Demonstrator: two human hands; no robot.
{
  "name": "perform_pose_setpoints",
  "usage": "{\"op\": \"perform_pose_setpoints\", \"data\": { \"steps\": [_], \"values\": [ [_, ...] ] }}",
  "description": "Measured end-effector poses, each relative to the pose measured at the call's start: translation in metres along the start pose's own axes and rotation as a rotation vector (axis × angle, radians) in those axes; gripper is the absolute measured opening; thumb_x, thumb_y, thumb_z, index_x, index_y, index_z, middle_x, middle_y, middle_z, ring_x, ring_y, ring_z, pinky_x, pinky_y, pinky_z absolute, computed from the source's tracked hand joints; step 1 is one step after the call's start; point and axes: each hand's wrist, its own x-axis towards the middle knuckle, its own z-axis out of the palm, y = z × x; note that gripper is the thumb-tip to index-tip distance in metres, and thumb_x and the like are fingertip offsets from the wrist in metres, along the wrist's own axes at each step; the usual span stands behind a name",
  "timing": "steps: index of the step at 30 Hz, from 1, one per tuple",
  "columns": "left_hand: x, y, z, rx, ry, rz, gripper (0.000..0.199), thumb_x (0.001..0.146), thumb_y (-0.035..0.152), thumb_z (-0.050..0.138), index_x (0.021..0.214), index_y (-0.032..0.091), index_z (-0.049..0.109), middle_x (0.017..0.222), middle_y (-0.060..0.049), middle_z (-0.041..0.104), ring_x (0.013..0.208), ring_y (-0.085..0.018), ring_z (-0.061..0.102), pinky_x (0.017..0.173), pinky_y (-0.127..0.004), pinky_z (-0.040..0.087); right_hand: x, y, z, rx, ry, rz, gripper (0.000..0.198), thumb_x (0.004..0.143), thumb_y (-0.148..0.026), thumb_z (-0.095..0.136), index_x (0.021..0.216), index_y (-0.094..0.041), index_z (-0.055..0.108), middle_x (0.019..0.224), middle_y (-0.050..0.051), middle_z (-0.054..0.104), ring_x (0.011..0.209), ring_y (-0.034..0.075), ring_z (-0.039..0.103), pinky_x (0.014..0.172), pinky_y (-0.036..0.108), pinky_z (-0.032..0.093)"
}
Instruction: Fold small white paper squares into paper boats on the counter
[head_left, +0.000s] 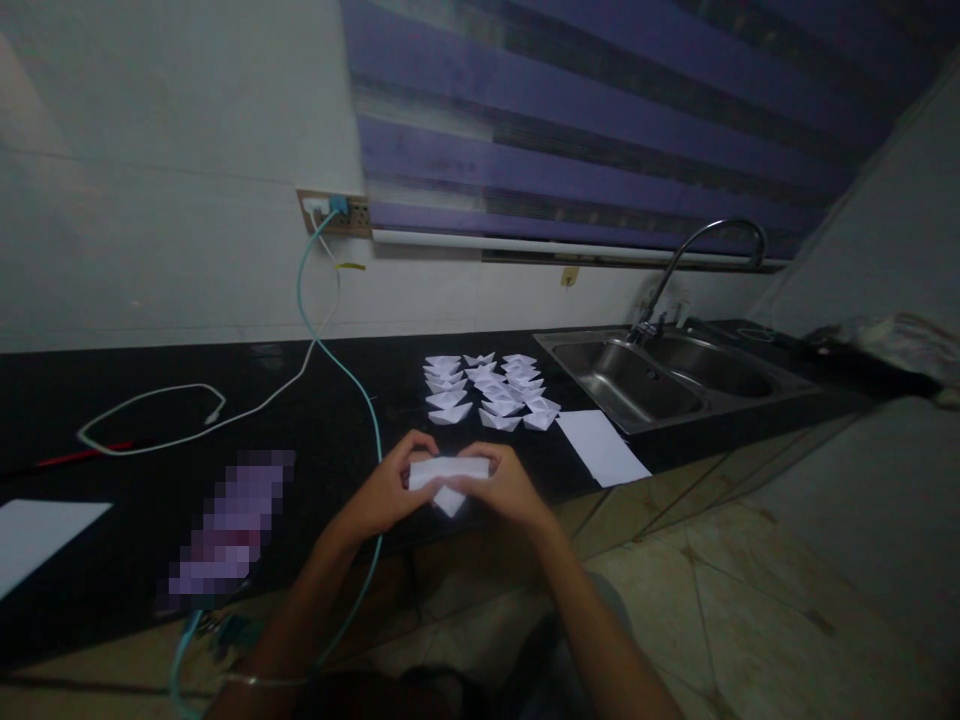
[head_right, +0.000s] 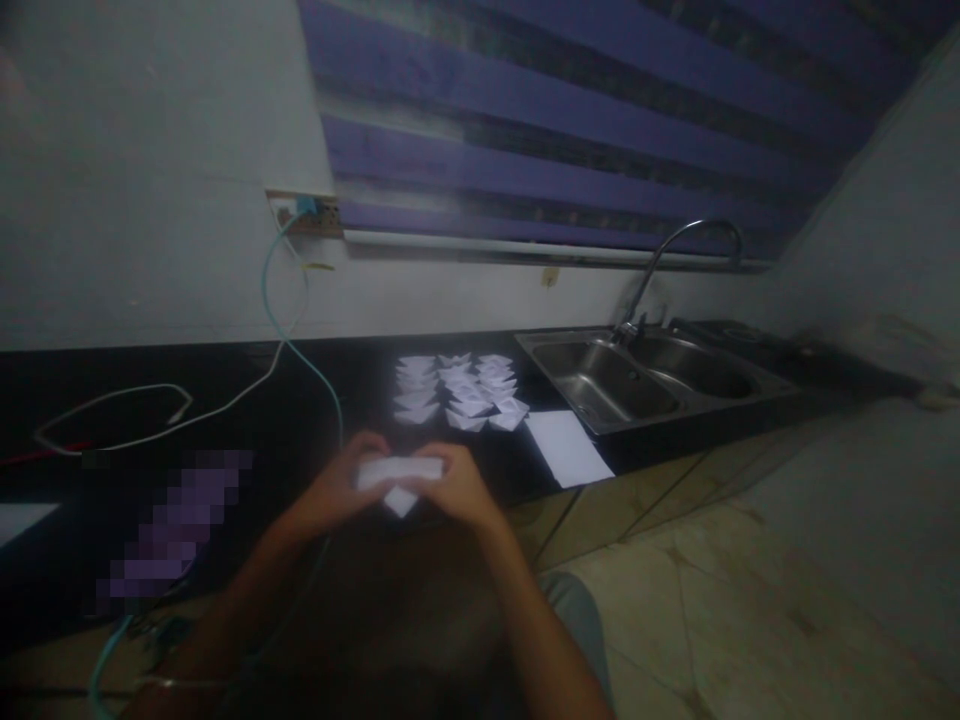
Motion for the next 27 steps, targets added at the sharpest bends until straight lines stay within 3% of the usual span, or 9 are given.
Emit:
{"op": "perform_pose_setpoints", "data": {
  "steps": [10,14,19,22,27],
  "values": [
    [0.001,-0.005,-0.002,-0.059,0.016,0.022,0.034,0.080,0.036,0.070,0.102,0.021,0.049,0.082,0.002,0.063,0.068,-0.014,0.062,0.061,-0.022,0.045,0.003,-0.004,0.005,0.095,0.020,0.010,0.016,0.064,-0.021,0.080,0.077,-0.015,0.073,0.073,0.000,0.065,0.068,0.013,0.056,0.063,0.022,0.040],
    [0.003,0.000,-0.003,-0.079,-0.093,-0.038,0.030,0.085,0.046,0.061,0.083,0.016,0.057,0.069,0.001,0.061,0.062,-0.014,0.059,0.060,-0.024,0.044,0.001,-0.002,0.001,0.077,0.011,-0.030,0.012,0.066,-0.021,0.079,0.074,-0.015,0.072,0.071,0.000,0.066,0.066,0.012,0.056,0.063,0.022,0.040],
    [0.002,0.005,-0.003,0.037,-0.191,-0.060,0.052,0.092,0.053,0.046,0.059,0.015,0.060,0.058,-0.002,0.061,0.059,-0.014,0.057,0.064,-0.025,0.044,-0.003,0.001,-0.002,0.118,0.067,-0.014,0.022,0.069,-0.031,0.081,0.079,-0.013,0.073,0.071,0.001,0.066,0.063,0.012,0.056,0.060,0.023,0.040],
    [0.001,0.004,-0.003,0.124,-0.161,-0.019,0.056,0.094,0.054,0.041,0.058,0.015,0.060,0.059,-0.002,0.062,0.059,-0.014,0.057,0.065,-0.025,0.043,-0.004,0.001,-0.002,0.206,0.057,0.002,0.024,0.074,-0.035,0.078,0.084,-0.013,0.073,0.074,0.002,0.068,0.065,0.012,0.058,0.061,0.023,0.042],
    [0.001,0.005,-0.002,0.175,0.002,0.011,0.050,0.093,0.053,0.042,0.064,0.016,0.060,0.060,-0.001,0.061,0.057,-0.014,0.054,0.056,-0.023,0.040,-0.005,0.002,-0.002,0.323,0.050,0.041,0.029,0.078,-0.038,0.075,0.093,-0.013,0.074,0.082,0.006,0.071,0.069,0.014,0.062,0.066,0.025,0.045]
  ]
}}
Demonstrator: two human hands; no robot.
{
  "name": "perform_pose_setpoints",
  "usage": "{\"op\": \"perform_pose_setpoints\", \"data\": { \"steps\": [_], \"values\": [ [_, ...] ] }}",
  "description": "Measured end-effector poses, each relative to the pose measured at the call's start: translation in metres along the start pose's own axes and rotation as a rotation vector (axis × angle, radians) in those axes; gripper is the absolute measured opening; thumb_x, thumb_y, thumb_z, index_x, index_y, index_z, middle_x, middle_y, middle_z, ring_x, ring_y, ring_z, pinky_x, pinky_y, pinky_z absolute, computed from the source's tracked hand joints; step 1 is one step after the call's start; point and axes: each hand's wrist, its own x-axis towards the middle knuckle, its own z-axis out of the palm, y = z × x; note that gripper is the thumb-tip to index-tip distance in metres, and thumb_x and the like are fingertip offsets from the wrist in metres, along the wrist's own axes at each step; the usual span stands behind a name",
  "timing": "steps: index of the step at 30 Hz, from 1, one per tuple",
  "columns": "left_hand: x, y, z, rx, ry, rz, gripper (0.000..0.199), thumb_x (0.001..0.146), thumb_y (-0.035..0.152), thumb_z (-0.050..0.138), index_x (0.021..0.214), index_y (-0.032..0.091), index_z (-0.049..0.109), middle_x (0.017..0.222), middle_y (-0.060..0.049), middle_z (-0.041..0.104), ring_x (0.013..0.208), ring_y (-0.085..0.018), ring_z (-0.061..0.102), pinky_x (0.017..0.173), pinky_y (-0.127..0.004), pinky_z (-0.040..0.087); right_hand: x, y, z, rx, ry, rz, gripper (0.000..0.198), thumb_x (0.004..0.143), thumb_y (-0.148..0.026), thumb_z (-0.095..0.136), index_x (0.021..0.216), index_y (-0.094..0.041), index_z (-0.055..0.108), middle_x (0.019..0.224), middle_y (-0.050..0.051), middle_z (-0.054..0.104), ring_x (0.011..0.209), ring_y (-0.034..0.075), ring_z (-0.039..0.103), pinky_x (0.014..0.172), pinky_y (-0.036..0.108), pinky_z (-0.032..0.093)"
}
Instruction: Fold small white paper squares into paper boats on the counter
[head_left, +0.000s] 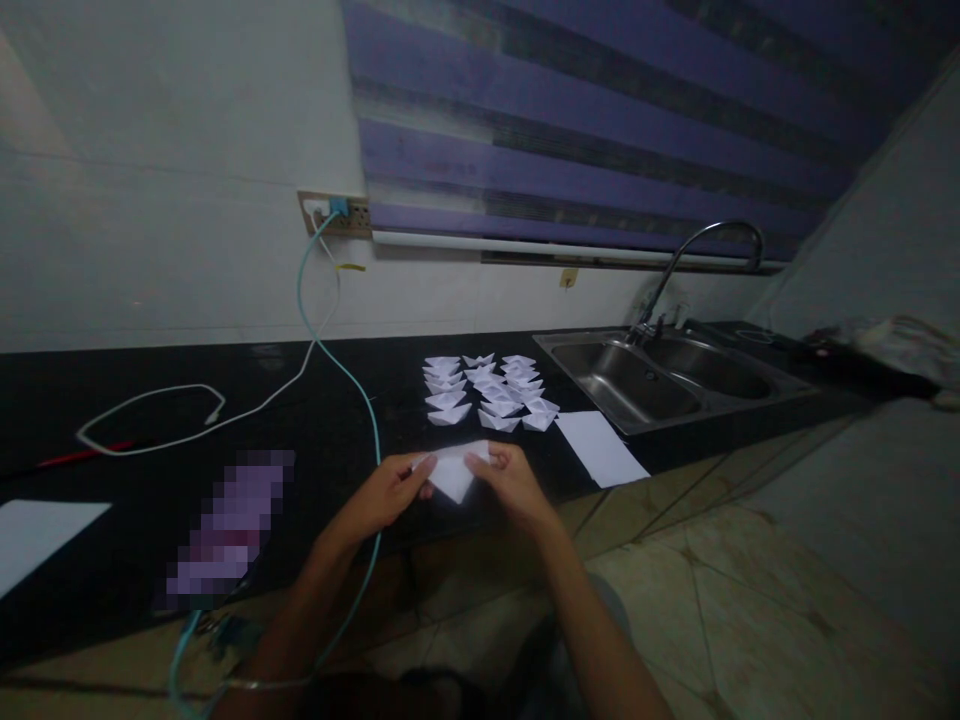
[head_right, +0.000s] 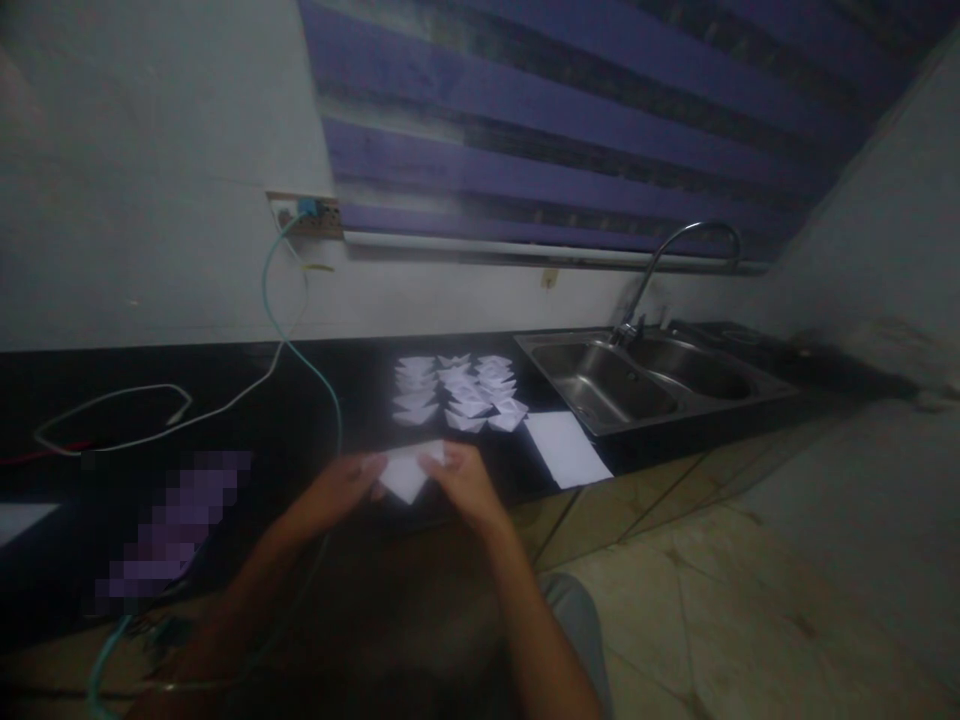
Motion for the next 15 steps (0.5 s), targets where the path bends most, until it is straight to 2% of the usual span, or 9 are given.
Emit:
{"op": "perform_pose_setpoints", "data": {
  "steps": [4,7,10,12,15],
  "values": [
    [-0.0010,0.0010,-0.0031,-0.037,0.065,0.019,0.038,0.088,0.047,0.055,0.070,0.015,0.064,0.064,-0.001,0.063,0.061,-0.015,0.055,0.055,-0.023,0.041,0.0011,0.0026,-0.0021,-0.049,0.126,-0.032,0.029,0.078,-0.039,0.075,0.087,-0.012,0.076,0.076,0.005,0.069,0.066,0.013,0.057,0.062,0.024,0.042],
    [-0.0018,-0.0009,-0.0066,-0.045,0.061,0.021,0.044,0.086,0.048,0.057,0.057,0.016,0.058,0.053,0.001,0.055,0.052,-0.011,0.049,0.048,-0.021,0.034,0.0020,0.0025,-0.0031,-0.113,0.171,-0.125,0.025,0.077,-0.038,0.075,0.073,-0.013,0.074,0.076,0.003,0.064,0.070,0.012,0.054,0.064,0.024,0.041],
    [-0.0017,-0.0007,-0.0074,-0.099,0.055,-0.029,0.050,0.087,0.052,0.055,0.053,0.015,0.054,0.046,0.002,0.050,0.043,-0.008,0.042,0.042,-0.019,0.029,0.0022,0.0034,-0.0030,-0.204,0.203,-0.144,0.032,0.077,-0.041,0.074,0.062,-0.013,0.069,0.064,-0.001,0.053,0.060,0.009,0.045,0.054,0.022,0.034],
    [-0.0014,0.0013,-0.0065,-0.175,0.048,-0.084,0.047,0.086,0.056,0.054,0.065,0.014,0.061,0.044,0.003,0.051,0.036,-0.007,0.039,0.038,-0.018,0.027,0.0019,0.0052,-0.0023,-0.222,0.213,-0.089,0.035,0.077,-0.045,0.073,0.064,-0.013,0.068,0.055,-0.004,0.044,0.050,0.007,0.036,0.046,0.021,0.026],
    [-0.0005,0.0021,-0.0051,-0.298,0.016,-0.125,0.050,0.084,0.057,0.057,0.101,0.011,0.067,0.047,0.002,0.059,0.031,-0.008,0.043,0.035,-0.019,0.030,0.0008,0.0068,-0.0002,-0.205,0.206,-0.046,0.036,0.077,-0.048,0.072,0.077,-0.012,0.072,0.048,-0.007,0.039,0.041,0.005,0.031,0.039,0.021,0.021]
  ]
}}
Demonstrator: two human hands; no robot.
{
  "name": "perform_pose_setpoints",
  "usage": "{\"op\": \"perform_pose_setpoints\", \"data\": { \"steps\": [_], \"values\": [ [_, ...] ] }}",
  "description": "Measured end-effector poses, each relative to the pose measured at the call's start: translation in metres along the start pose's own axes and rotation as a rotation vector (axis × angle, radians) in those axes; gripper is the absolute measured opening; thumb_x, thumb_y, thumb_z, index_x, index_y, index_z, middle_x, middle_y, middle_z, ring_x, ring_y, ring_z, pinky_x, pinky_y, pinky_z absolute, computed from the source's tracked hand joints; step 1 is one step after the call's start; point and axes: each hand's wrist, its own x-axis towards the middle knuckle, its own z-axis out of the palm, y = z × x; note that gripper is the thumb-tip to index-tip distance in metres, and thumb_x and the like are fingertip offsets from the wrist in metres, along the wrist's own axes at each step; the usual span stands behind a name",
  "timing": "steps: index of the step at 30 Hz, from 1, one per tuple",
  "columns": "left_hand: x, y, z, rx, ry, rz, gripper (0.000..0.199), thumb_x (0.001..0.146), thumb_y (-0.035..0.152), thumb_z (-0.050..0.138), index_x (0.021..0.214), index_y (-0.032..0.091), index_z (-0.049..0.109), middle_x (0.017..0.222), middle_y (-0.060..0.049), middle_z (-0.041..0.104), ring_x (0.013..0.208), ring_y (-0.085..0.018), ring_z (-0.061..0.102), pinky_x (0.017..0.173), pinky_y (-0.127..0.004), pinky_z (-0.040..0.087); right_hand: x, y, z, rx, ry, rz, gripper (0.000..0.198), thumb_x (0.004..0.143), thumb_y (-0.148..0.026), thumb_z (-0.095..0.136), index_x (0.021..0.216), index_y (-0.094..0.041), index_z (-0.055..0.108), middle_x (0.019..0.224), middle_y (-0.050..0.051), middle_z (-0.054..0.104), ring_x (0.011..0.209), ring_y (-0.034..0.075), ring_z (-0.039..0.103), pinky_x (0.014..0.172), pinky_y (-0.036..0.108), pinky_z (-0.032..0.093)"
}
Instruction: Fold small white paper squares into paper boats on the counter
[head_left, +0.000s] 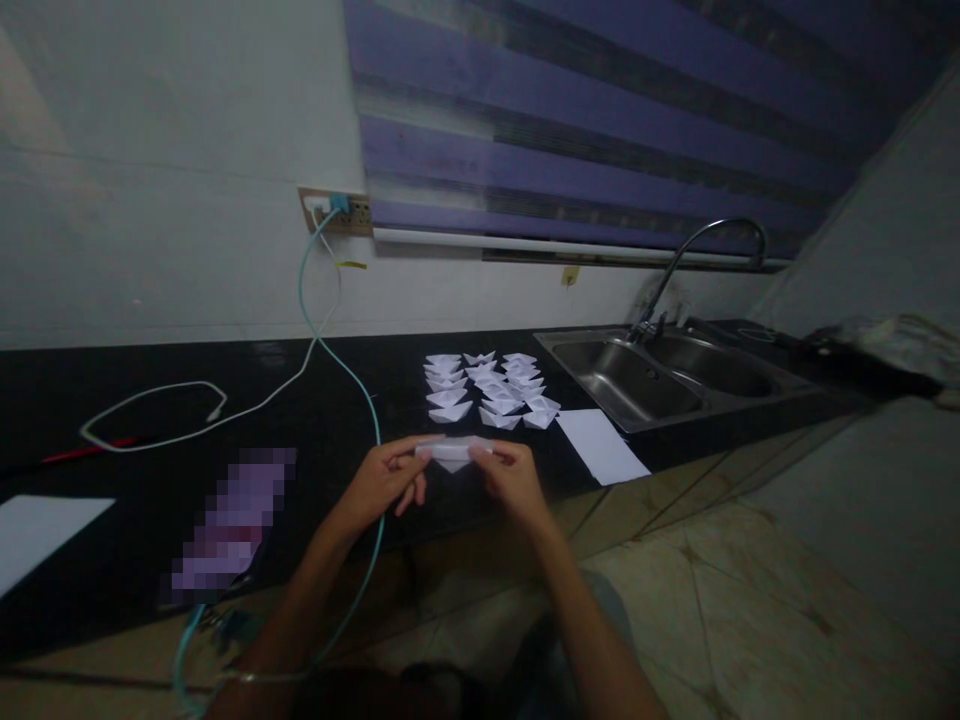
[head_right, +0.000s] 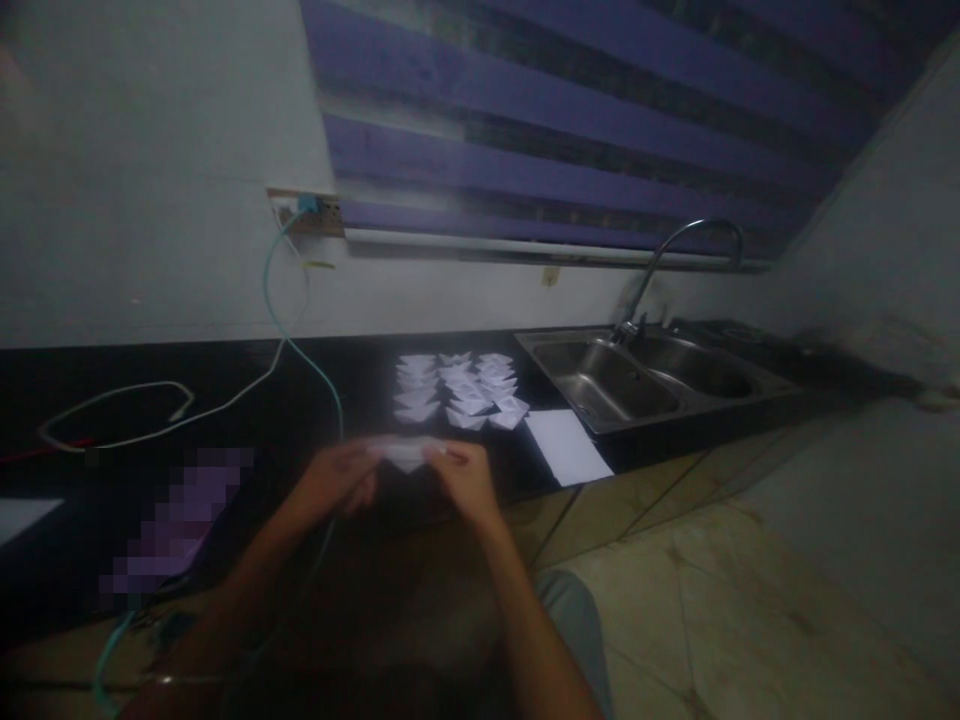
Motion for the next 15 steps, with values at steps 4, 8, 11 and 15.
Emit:
{"op": "perform_pose_setpoints", "data": {
  "steps": [4,8,11,15],
  "values": [
    [0.004,-0.008,-0.003,-0.101,-0.024,0.010,0.052,0.084,0.051,0.063,0.116,0.011,0.063,0.064,-0.006,0.071,0.040,-0.013,0.061,0.037,-0.018,0.035,-0.003,-0.004,0.002,-0.009,-0.018,-0.014,0.042,0.082,-0.048,0.067,0.101,-0.012,0.074,0.045,-0.006,0.046,0.035,0.006,0.037,0.035,0.019,0.023],
    [0.007,-0.016,-0.006,-0.138,0.033,0.011,0.047,0.083,0.048,0.067,0.112,0.011,0.064,0.079,-0.013,0.075,0.045,-0.015,0.066,0.035,-0.016,0.029,-0.005,-0.008,0.001,-0.025,0.014,-0.038,0.042,0.083,-0.047,0.067,0.104,-0.012,0.074,0.045,-0.005,0.049,0.032,0.005,0.037,0.032,0.017,0.023],
    [0.007,-0.014,-0.006,-0.143,0.029,0.012,0.048,0.084,0.049,0.065,0.113,0.012,0.062,0.084,-0.015,0.076,0.049,-0.017,0.068,0.035,-0.016,0.031,-0.006,-0.008,0.001,-0.005,-0.011,-0.045,0.040,0.083,-0.046,0.067,0.103,-0.011,0.074,0.044,-0.003,0.053,0.033,0.006,0.042,0.033,0.016,0.027],
    [0.005,-0.011,-0.004,-0.124,0.011,0.013,0.048,0.086,0.048,0.063,0.117,0.011,0.060,0.088,-0.017,0.076,0.051,-0.018,0.069,0.036,-0.017,0.036,-0.004,-0.007,0.002,0.080,-0.031,-0.039,0.037,0.083,-0.044,0.068,0.102,-0.013,0.073,0.066,0.005,0.071,0.036,0.006,0.047,0.034,0.017,0.033]
  ]
}}
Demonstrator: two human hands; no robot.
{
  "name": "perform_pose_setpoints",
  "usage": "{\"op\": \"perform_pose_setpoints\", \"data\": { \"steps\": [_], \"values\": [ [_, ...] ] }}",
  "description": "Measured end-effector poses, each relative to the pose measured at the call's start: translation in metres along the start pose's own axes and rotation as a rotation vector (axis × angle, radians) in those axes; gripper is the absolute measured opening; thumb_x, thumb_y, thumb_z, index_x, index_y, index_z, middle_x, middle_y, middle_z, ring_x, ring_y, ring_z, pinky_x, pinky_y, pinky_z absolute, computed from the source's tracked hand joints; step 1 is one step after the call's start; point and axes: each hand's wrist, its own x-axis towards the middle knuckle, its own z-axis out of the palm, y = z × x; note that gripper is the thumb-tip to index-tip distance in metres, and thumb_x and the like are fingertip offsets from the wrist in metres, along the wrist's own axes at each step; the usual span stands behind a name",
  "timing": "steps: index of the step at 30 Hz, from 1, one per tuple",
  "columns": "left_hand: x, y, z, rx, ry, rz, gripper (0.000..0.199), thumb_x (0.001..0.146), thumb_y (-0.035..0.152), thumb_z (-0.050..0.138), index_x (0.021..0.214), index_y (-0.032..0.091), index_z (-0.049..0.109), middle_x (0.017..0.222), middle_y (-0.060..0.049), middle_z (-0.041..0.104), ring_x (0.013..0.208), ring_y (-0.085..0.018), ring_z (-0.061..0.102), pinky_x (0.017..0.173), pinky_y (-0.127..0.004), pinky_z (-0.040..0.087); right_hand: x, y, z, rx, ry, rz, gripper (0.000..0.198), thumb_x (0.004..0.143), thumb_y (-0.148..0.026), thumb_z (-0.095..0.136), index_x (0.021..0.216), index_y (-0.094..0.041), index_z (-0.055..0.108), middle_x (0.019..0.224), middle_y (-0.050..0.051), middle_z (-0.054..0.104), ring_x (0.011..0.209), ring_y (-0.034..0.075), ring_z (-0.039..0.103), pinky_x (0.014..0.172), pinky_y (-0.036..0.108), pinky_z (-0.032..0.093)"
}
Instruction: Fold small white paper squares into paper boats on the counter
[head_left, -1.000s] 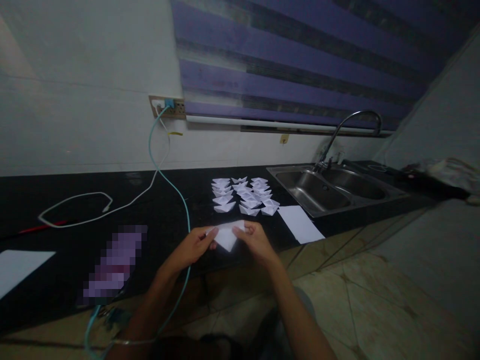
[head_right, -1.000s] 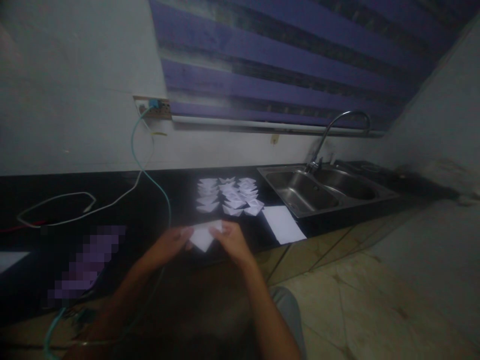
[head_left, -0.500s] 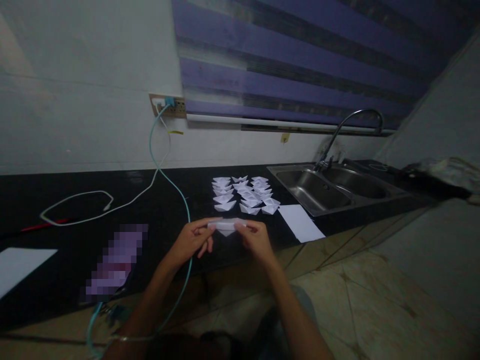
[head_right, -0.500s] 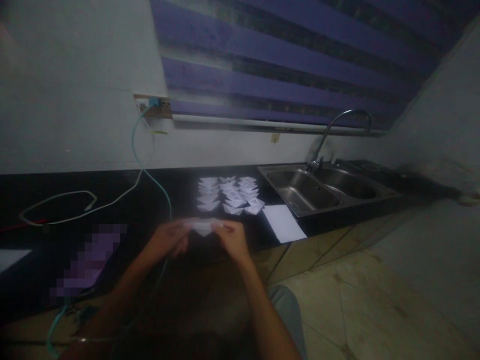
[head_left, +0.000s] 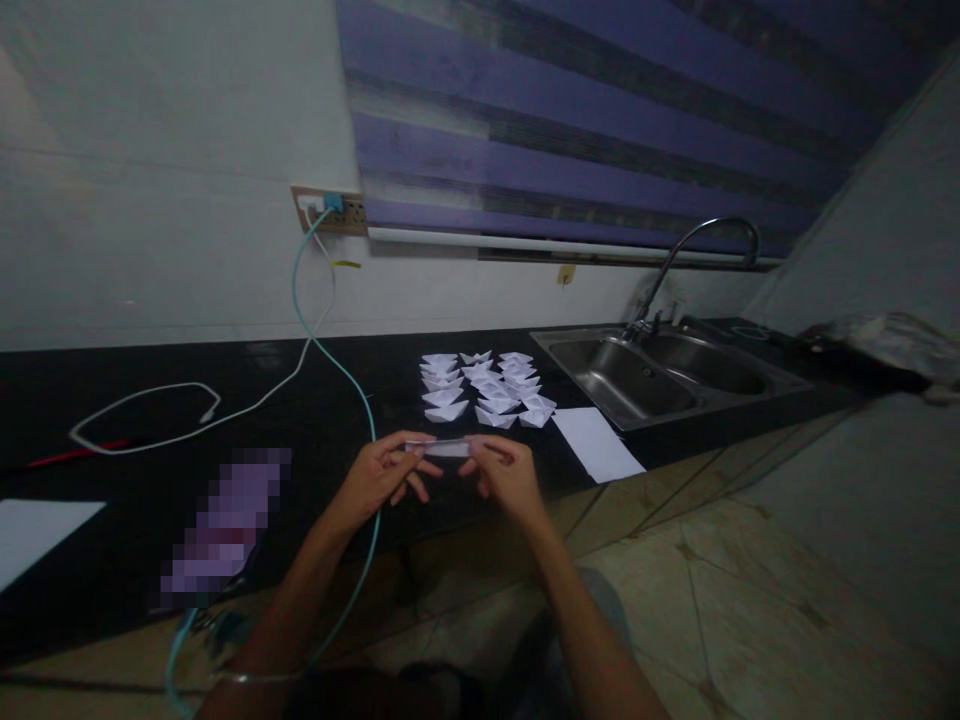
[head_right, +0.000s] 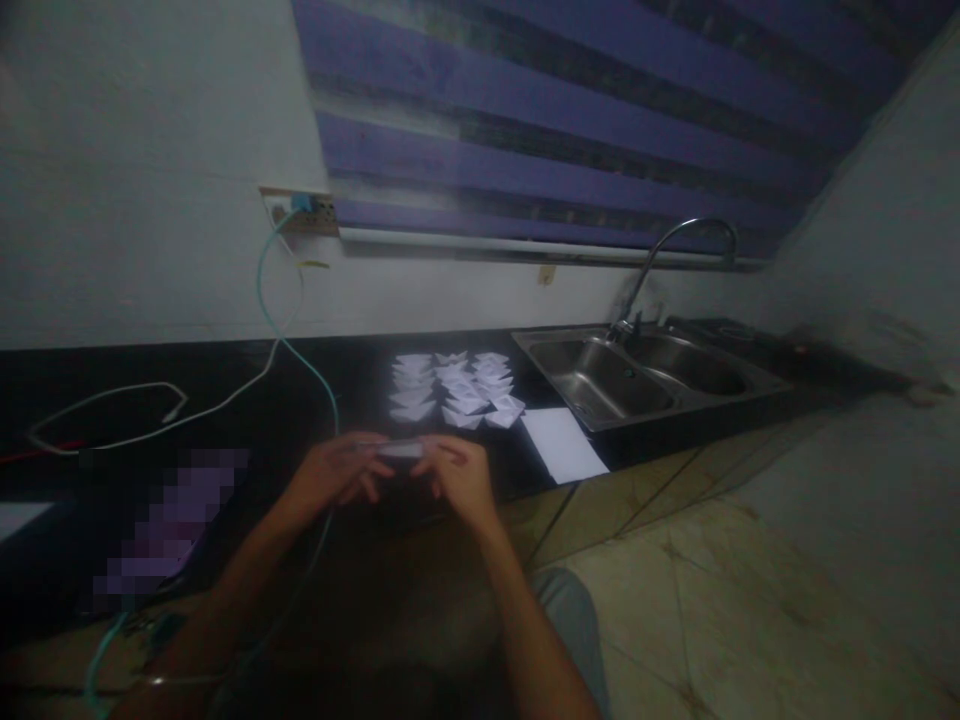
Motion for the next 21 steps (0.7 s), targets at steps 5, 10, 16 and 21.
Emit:
{"op": "perform_pose_setpoints", "data": {
  "steps": [5,10,16,21],
  "values": [
    [0.000,-0.002,-0.001,-0.001,-0.037,-0.003,0.051,0.088,0.049,0.060,0.122,0.011,0.057,0.091,-0.018,0.076,0.051,-0.017,0.069,0.040,-0.020,0.043,0.002,0.000,0.001,0.064,-0.010,0.002,0.033,0.078,-0.040,0.073,0.098,-0.014,0.073,0.087,0.012,0.075,0.056,0.014,0.065,0.034,0.017,0.038],
    [0.001,-0.004,-0.003,-0.019,-0.061,-0.007,0.053,0.087,0.050,0.062,0.125,0.013,0.057,0.107,-0.021,0.073,0.062,-0.021,0.073,0.045,-0.023,0.049,0.002,0.002,0.003,0.033,0.043,-0.045,0.026,0.075,-0.036,0.076,0.090,-0.014,0.074,0.076,0.008,0.073,0.060,0.016,0.066,0.041,0.019,0.044],
    [0.000,0.001,0.000,0.020,-0.002,0.042,0.048,0.083,0.045,0.068,0.118,0.012,0.064,0.099,-0.017,0.075,0.067,-0.021,0.072,0.048,-0.023,0.050,0.000,0.001,0.008,-0.026,0.092,-0.047,0.022,0.069,-0.033,0.080,0.082,-0.016,0.075,0.077,0.006,0.072,0.063,0.017,0.065,0.051,0.025,0.051],
    [-0.002,0.007,0.006,0.123,0.084,0.065,0.037,0.080,0.043,0.071,0.100,0.012,0.074,0.077,-0.010,0.076,0.050,-0.012,0.060,0.047,-0.022,0.047,-0.002,0.000,0.007,-0.044,0.032,-0.054,0.021,0.073,-0.035,0.077,0.084,-0.017,0.078,0.077,0.005,0.073,0.064,0.017,0.064,0.060,0.028,0.052]
  ]
}}
